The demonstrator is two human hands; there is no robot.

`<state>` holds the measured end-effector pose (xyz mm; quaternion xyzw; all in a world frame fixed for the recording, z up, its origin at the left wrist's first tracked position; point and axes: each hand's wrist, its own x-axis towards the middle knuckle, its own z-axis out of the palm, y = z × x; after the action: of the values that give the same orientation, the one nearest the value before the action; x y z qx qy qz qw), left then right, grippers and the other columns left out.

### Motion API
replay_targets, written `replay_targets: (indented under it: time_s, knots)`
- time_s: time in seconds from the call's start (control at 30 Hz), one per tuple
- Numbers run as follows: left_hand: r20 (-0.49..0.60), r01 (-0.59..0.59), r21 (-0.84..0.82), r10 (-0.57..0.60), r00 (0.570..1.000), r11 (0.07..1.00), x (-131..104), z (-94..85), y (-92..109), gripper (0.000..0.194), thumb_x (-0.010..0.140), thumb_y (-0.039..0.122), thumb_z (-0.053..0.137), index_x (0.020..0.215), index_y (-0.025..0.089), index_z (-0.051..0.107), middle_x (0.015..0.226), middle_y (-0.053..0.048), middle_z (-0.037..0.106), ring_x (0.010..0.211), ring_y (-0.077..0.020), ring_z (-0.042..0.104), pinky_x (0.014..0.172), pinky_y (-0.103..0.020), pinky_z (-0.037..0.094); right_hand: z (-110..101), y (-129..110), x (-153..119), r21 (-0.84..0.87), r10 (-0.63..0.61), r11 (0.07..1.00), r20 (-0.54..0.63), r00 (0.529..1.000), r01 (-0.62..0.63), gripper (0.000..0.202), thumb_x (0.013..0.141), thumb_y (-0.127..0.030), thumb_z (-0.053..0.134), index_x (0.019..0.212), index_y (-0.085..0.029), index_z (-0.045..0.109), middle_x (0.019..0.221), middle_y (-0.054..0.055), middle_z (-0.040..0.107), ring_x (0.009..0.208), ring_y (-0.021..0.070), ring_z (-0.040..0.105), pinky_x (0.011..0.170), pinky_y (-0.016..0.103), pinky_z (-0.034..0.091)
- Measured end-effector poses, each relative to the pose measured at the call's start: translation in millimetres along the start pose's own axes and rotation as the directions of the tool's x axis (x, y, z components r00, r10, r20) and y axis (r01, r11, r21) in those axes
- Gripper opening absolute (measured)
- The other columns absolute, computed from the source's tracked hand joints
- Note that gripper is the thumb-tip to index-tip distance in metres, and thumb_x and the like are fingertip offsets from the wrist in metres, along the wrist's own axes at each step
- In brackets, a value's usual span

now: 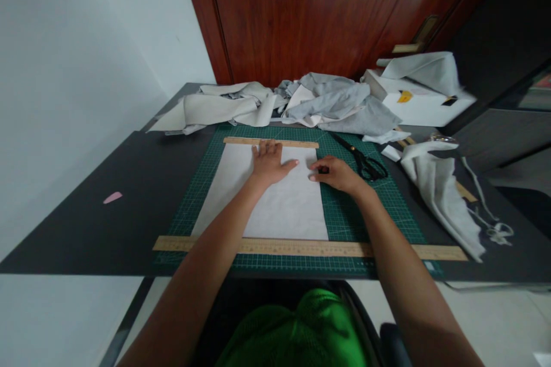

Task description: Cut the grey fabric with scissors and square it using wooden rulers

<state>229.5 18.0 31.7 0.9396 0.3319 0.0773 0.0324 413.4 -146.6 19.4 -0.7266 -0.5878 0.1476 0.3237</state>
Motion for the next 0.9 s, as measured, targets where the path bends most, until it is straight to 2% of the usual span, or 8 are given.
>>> replay_targets:
  time_s: [0.2, 0.3, 0.37, 0.43, 0.53, 0.67, 0.9]
  knots:
    - [0.003, 0.005, -0.002, -0.005, 1.000, 1.000, 0.3, 1.5, -0.3, 0.088, 0.100, 0.077, 0.034, 0.161, 0.013, 0.039, 0.172, -0.018, 0.032, 0.161, -0.0433, 0.019, 0.129, -0.064, 0.015, -1.6, -2.6, 0.6, -0.027, -0.002, 1.000, -0.019, 1.000, 0.002, 0.025, 0.082, -0.031, 0.077, 0.105, -0.020, 0.080, 0.095, 0.005, 0.071, 0.086, 0.0205, 0.062, 0.086, 0.036, 0.050]
    - [0.004, 0.005, -0.002, -0.004, 1.000, 1.000, -0.1, 0.3, -0.1, 0.088, 0.100, 0.077, 0.033, 0.161, 0.014, 0.040, 0.172, -0.017, 0.033, 0.161, -0.0431, 0.020, 0.129, -0.064, 0.016, -4.2, -12.4, -2.4, -0.034, -0.009, 0.999, -0.022, 1.000, 0.008, 0.022, 0.085, -0.033, 0.075, 0.102, -0.019, 0.077, 0.095, 0.006, 0.069, 0.087, 0.0206, 0.060, 0.085, 0.035, 0.048]
    - [0.008, 0.004, -0.003, -0.004, 1.000, 1.000, -0.4, -0.2, -0.2, 0.088, 0.100, 0.077, 0.033, 0.161, 0.014, 0.039, 0.172, -0.018, 0.032, 0.161, -0.0430, 0.020, 0.128, -0.064, 0.016, -5.0, -22.7, -5.6, -0.023, -0.021, 1.000, 0.026, 0.999, 0.022, 0.024, 0.085, -0.041, 0.077, 0.096, -0.020, 0.075, 0.094, 0.004, 0.068, 0.083, 0.0189, 0.059, 0.079, 0.033, 0.047]
    - [0.007, 0.004, -0.005, -0.004, 1.000, 1.000, -0.7, -0.2, -0.5, 0.088, 0.100, 0.076, 0.033, 0.162, 0.014, 0.038, 0.172, -0.018, 0.032, 0.161, -0.0426, 0.020, 0.128, -0.064, 0.016, -4.1, -34.4, -9.2, -0.003, -0.039, 0.999, 0.121, 0.992, 0.040, 0.032, 0.080, -0.050, 0.082, 0.090, -0.021, 0.072, 0.090, 0.001, 0.066, 0.077, 0.0164, 0.058, 0.071, 0.030, 0.045]
    - [-0.001, 0.003, -0.006, -0.003, 1.000, 1.000, -0.7, 0.5, -0.8, 0.086, 0.100, 0.076, 0.034, 0.161, 0.015, 0.039, 0.172, -0.017, 0.032, 0.161, -0.0417, 0.020, 0.129, -0.063, 0.016, -0.7, -48.9, -13.7, 0.008, -0.064, 0.998, 0.268, 0.961, 0.064, 0.037, 0.070, -0.050, 0.090, 0.084, -0.023, 0.069, 0.086, -0.002, 0.065, 0.075, 0.0154, 0.057, 0.066, 0.028, 0.043]
    - [-0.003, 0.005, -0.009, -0.005, 1.000, 1.000, -0.5, 0.5, -0.8, 0.086, 0.100, 0.077, 0.034, 0.160, 0.016, 0.040, 0.172, -0.016, 0.032, 0.161, -0.0410, 0.020, 0.129, -0.062, 0.016, -0.7, -52.9, -16.3, -0.029, -0.067, 0.996, 0.339, 0.938, 0.082, 0.037, 0.066, -0.040, 0.094, 0.089, -0.024, 0.071, 0.094, 0.000, 0.065, 0.089, 0.0196, 0.058, 0.079, 0.031, 0.046]
    - [-0.007, 0.002, -0.021, -0.002, 1.000, 1.000, 0.1, 2.0, -1.8, 0.088, 0.099, 0.078, 0.033, 0.161, 0.015, 0.040, 0.172, -0.016, 0.033, 0.161, -0.0418, 0.020, 0.129, -0.063, 0.016, -9.8, -33.3, -16.3, -0.111, -0.060, 0.989, 0.278, 0.959, 0.094, 0.028, 0.080, -0.038, 0.085, 0.100, -0.025, 0.072, 0.106, 0.004, 0.061, 0.107, 0.0257, 0.057, 0.096, 0.039, 0.045]
